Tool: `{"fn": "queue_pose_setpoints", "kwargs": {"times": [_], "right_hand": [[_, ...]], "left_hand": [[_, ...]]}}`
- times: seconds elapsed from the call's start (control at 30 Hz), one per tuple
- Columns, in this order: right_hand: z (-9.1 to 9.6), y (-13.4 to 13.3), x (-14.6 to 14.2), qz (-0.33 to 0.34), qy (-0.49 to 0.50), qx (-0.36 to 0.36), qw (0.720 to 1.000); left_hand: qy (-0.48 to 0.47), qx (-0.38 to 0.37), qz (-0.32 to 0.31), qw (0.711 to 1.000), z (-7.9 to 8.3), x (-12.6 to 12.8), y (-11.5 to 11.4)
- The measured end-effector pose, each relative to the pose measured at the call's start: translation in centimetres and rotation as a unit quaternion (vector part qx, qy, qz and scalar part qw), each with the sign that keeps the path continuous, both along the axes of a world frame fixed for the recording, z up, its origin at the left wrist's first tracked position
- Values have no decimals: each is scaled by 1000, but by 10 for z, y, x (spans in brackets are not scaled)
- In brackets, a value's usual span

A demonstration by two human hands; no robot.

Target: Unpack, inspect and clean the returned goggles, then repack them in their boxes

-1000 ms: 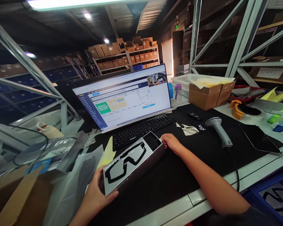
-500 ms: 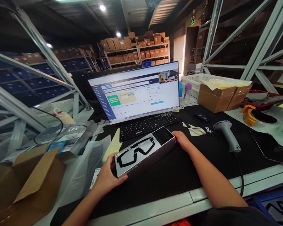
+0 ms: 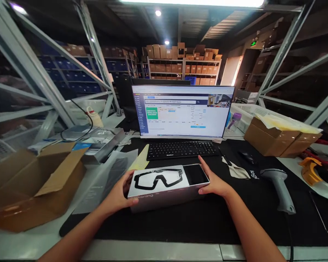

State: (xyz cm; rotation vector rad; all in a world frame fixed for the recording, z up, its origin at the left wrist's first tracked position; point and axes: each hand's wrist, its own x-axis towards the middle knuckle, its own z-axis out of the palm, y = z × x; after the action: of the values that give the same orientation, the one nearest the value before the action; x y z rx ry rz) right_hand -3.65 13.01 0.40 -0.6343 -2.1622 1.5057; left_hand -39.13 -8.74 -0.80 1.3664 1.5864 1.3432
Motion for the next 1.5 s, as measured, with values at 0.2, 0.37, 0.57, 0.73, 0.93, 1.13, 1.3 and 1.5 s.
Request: {"fn": "queue_pose_setpoints", "kwargs": {"times": [0.2,0.37,0.57,0.73,0.93,1.13,1.3,1.5], "right_hand": [[18,-39,-17,-28,6,75,997],[32,-47,9,-21,-47,194,980],[23,-44,50,-18,-89,227,970],[1,-46,77,-57,-79,220,971],[-15,-50,90,-74,-54,156,983],[-9,-54,93,-76,-61,129,987],[-1,-55,100,-70,-60,138,986],[1,-56,111,-72,-58,151,984]], "left_hand": [[-26,26,-28,999,22,-35,-30],[-11,45,-39,998,17,-25,-59],[37,9,-54,998,2,-15,-63],[52,-21,-67,996,14,-9,-58],[92,-40,-55,993,13,-7,-57],[120,-47,-57,990,12,-13,-72],[84,-26,-13,996,4,-20,-96],[85,-55,-10,995,0,-20,-118]]}}
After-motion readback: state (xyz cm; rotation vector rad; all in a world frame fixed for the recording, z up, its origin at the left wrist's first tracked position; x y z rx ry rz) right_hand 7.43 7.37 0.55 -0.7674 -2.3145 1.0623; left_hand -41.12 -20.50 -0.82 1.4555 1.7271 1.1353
